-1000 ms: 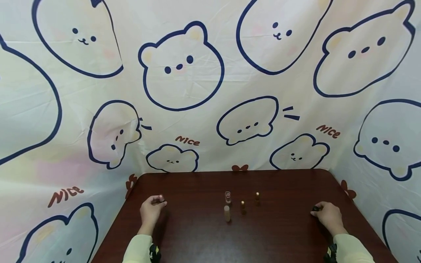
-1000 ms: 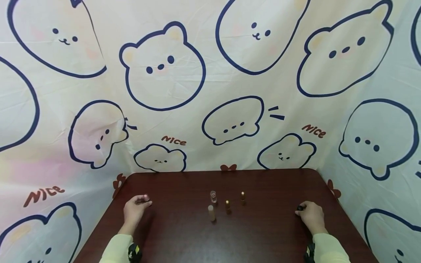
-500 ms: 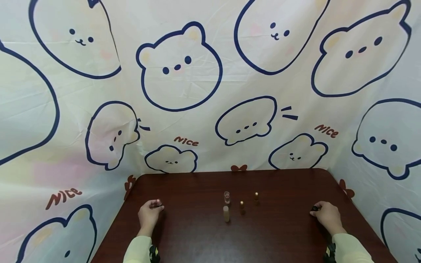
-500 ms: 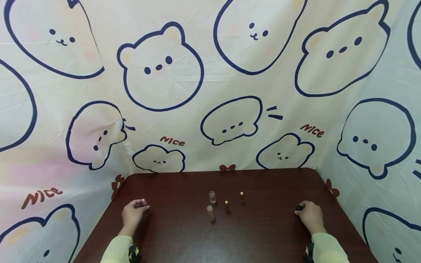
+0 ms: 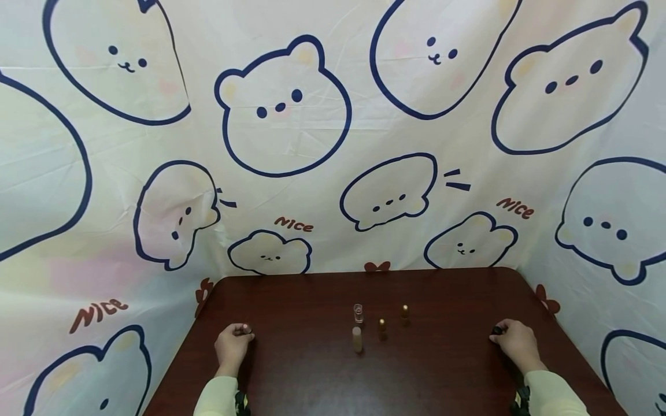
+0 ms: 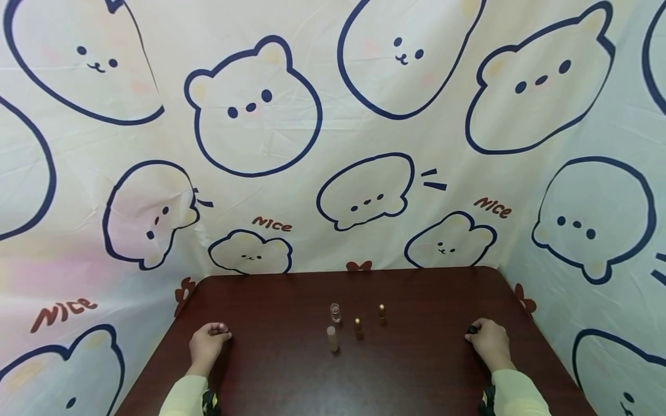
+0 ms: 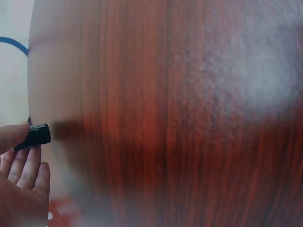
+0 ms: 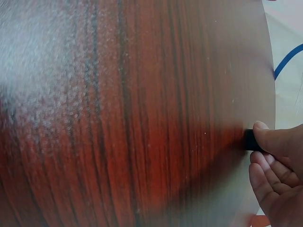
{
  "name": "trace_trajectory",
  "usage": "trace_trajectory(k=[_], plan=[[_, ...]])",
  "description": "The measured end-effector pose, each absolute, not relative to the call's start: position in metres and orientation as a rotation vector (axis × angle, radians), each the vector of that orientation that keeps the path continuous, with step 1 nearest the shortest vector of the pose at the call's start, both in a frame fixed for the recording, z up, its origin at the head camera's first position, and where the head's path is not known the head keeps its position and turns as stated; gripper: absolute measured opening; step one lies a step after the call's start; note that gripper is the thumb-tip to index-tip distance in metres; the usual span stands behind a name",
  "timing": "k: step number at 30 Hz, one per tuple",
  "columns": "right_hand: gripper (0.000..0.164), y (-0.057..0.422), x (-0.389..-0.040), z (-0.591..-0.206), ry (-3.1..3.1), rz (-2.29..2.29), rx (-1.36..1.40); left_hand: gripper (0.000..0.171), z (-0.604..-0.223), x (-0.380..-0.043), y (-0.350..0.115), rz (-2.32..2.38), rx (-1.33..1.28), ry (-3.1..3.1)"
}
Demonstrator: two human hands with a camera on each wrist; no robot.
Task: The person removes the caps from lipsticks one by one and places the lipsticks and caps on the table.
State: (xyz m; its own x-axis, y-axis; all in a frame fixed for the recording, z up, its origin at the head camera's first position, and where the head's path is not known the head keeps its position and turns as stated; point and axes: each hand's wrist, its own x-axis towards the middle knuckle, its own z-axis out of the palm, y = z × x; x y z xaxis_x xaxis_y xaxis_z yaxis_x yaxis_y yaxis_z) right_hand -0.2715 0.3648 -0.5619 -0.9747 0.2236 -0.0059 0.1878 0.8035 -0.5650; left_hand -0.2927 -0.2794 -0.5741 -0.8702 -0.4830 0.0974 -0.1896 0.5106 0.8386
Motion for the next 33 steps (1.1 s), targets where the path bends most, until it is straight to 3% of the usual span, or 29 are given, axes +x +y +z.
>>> trace_trajectory(k=[13,25,33], plan=[[0.024,0.365,-0.271,-0.563,-2.939,0.918,-0.321,0.022,-0.575,-0.29,-0.283,-1.282,0.52,-2.463],[0.044,0.366,-0.266,-0.555,-2.919,0.886,-0.301,0.021,-0.575,-0.29,-0.283,-1.249,0.517,-2.492],[0.049,0.36,-0.265,-0.54,-2.819,0.842,-0.186,0.021,-0.573,-0.291,-0.283,-1.231,0.504,-2.503]])
